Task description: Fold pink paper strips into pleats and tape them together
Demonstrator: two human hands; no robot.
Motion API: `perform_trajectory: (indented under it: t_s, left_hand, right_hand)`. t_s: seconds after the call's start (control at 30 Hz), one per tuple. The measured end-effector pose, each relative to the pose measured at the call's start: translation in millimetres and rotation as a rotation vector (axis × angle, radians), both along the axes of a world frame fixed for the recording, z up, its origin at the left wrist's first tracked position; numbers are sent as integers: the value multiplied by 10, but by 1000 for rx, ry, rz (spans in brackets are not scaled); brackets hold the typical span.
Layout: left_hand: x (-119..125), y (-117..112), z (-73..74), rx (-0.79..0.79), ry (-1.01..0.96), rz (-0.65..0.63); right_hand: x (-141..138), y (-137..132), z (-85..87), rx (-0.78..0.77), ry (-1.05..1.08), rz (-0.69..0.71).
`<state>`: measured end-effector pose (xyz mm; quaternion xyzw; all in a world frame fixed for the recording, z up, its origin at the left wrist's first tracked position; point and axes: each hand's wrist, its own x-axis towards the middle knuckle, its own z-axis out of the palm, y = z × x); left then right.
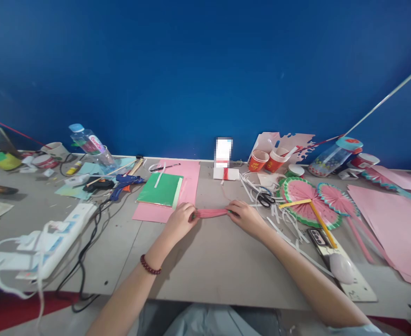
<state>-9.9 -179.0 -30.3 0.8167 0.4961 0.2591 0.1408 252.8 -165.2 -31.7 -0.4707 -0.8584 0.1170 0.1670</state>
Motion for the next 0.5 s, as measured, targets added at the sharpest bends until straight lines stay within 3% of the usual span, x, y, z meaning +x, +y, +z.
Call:
perform_trajectory:
  t_s: [0.2,0.5]
  left_hand:
    - [-8,-3,-27,74,78,-13]
    - [-39,49,-57,56,37,-8]
  right_hand:
    - [19,4,-39,16,38,5]
    - [24,14,-43,0,32,7]
